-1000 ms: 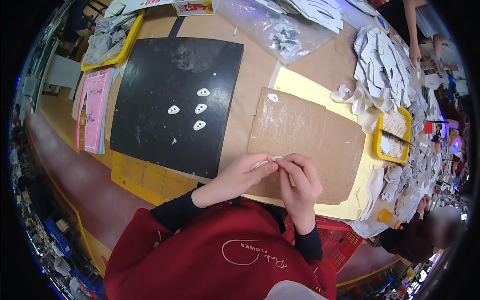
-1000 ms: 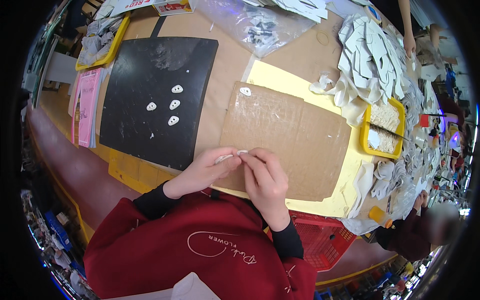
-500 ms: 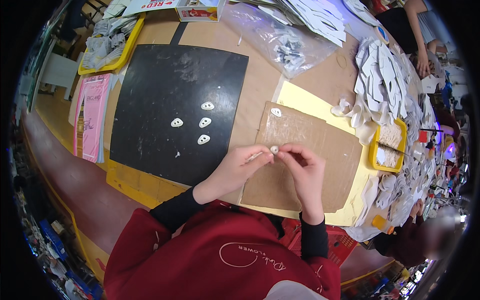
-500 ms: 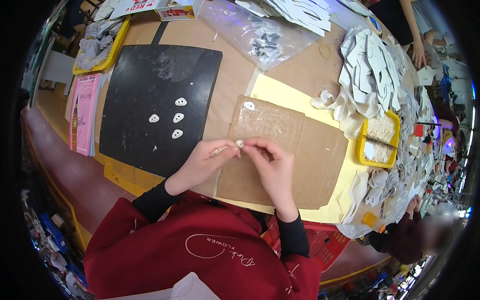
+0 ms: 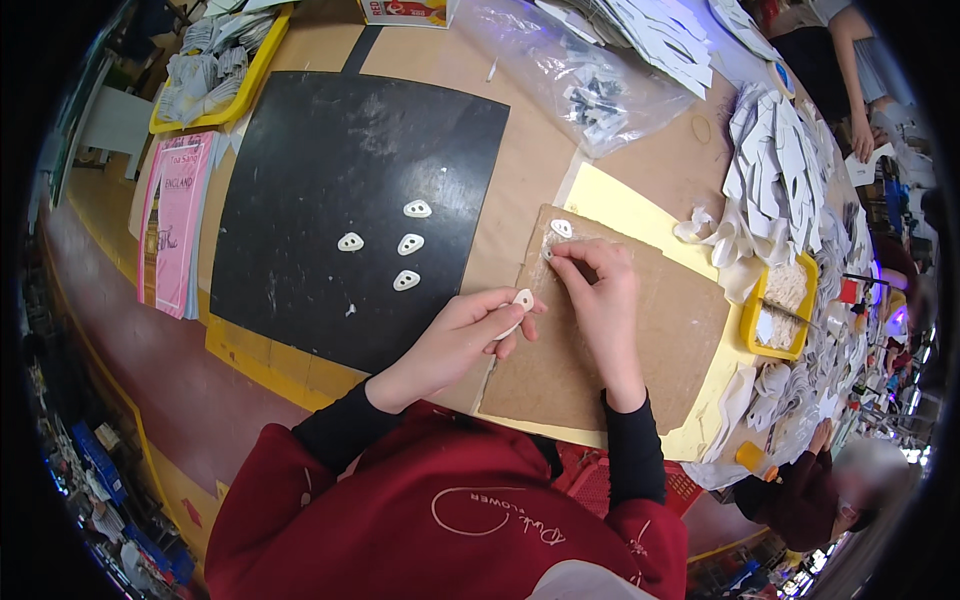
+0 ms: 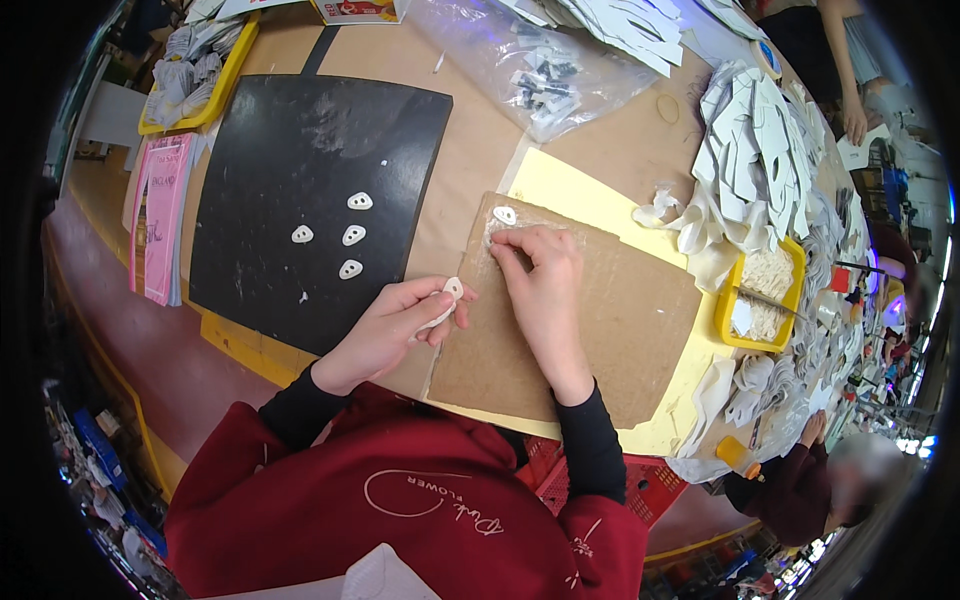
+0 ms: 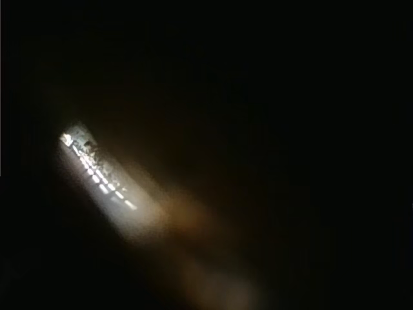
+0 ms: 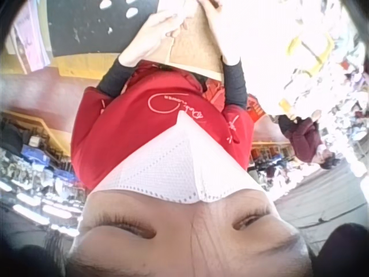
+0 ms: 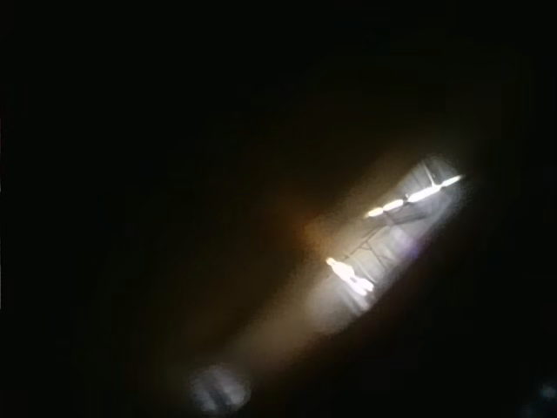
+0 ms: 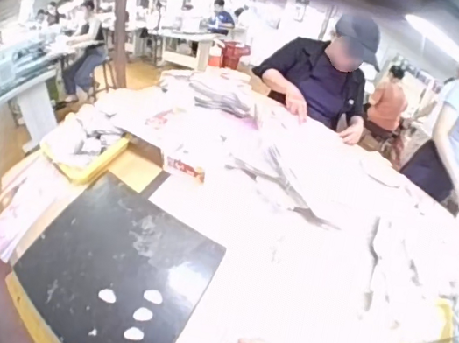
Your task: The person picks small white buttons from a yellow tray and places them in neat rows on a brown cardboard sheet. They occasionally shift the cardboard and continue arranging the buttons one by one.
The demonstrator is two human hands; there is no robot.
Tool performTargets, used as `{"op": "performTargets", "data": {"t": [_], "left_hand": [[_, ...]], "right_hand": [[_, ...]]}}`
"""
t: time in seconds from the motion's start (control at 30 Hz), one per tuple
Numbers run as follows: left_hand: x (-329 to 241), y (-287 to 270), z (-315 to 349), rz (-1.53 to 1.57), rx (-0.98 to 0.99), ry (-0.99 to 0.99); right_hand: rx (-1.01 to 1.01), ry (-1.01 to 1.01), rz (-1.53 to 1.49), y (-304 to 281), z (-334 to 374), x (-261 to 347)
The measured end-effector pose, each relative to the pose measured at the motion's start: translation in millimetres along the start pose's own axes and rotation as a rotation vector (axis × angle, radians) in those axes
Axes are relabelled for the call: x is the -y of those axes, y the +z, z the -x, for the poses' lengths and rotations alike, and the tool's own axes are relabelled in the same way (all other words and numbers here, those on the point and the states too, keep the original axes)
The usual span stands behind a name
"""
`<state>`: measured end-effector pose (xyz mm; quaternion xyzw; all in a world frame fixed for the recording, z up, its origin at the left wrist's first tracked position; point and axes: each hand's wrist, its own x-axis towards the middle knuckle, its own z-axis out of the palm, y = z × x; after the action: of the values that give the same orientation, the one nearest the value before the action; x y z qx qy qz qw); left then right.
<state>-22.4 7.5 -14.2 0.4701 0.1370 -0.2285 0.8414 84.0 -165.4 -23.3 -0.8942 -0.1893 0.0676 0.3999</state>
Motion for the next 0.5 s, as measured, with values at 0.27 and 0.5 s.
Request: {"op": "performTargets", "data": {"t": [0.27,0.5], "left_hand": [[2,7,-4,-0.237,-0.154,0.056],[6,10,-4,-0.662,-0.298,0.380]], "right_hand": [[-0.045,-0.118,0.096,-5,1,8],[0.379,0.372,-0.575,-32,30,34]]}}
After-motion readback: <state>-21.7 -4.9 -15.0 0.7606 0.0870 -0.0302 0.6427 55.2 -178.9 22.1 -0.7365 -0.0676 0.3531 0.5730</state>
